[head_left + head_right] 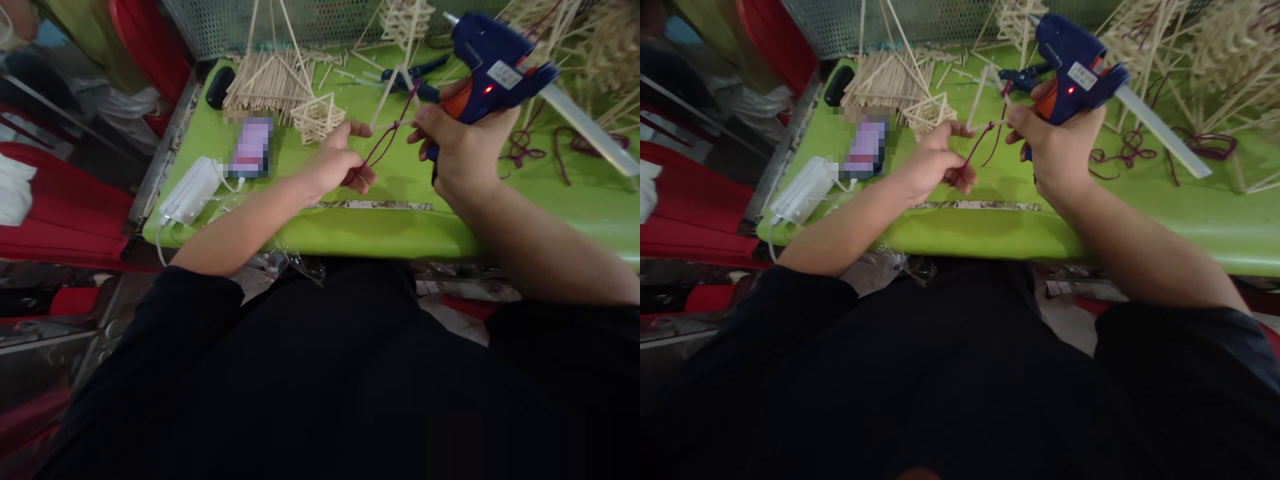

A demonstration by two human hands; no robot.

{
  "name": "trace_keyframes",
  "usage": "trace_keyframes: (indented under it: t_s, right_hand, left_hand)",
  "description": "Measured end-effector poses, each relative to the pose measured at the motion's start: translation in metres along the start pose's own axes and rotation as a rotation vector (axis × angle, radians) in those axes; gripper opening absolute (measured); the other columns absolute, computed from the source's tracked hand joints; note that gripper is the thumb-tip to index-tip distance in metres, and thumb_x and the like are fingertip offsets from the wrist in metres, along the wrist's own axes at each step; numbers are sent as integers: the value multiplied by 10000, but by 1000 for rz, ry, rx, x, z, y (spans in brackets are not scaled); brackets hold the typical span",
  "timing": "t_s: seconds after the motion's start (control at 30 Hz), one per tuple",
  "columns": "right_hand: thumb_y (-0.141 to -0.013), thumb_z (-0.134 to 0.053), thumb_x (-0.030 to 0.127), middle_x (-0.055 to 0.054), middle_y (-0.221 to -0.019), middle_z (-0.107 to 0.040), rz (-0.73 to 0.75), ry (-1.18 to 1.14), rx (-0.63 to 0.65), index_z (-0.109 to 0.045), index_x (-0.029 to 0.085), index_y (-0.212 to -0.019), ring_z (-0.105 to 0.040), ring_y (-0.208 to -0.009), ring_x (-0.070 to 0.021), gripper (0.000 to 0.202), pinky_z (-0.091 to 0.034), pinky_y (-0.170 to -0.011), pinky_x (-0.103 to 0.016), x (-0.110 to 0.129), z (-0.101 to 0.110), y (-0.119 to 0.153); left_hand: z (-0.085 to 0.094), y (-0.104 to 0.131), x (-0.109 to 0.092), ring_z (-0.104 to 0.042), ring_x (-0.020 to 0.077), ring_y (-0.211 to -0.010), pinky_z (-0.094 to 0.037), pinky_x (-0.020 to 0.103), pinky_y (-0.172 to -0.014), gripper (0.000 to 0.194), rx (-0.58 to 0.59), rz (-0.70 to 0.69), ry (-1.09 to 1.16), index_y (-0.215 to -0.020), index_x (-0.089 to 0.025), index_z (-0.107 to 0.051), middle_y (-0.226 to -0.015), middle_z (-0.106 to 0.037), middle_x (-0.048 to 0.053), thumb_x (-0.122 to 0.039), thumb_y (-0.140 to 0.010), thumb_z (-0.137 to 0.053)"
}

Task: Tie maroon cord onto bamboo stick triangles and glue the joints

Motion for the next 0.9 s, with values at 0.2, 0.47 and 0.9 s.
trace_keyframes:
  t_s: [0.2, 0.47, 0.9]
  right_hand:
    - [-653, -961, 364, 6, -717, -717, -59, -11, 9, -734, 368, -835, -756, -628, -303, 290, -626, -528, -490, 5, -1, 1]
    - [-635, -933, 299, 27, -673, -697, -82, -34, 24, -749, 367, -816, -739, -589, -292, 267, -541, -482, -465, 6, -3, 5]
    - [-663, -916, 235, 11, -654, -730, -110, -19, 76, -744, 289, -875, -767, -557, -271, 278, -365, -343, -329, -13, -3, 1]
  left_hand:
    - [3, 5, -7, -732, 183, -786, -546, 333, -752, 610, -69, -178, -278, -1473, -293, -563, -891, -786, 10, -207, -927, -822]
    - [6, 16, -28, -708, 230, -953, -511, 352, -869, 657, -172, -424, -509, -1470, -326, -585, -866, -666, 5, -531, -933, -902]
    - [7, 20, -33, -764, 201, -907, -596, 337, -835, 373, -194, -399, -335, -1043, -290, -750, -969, -759, 76, -517, -1149, -474]
Point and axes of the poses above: each hand's wrist, its own y-axis away from the middle knuckle, its own z-axis out of the back of the hand, x = y × z, the point moved 7 cm from there along -y, towards the middle knuckle
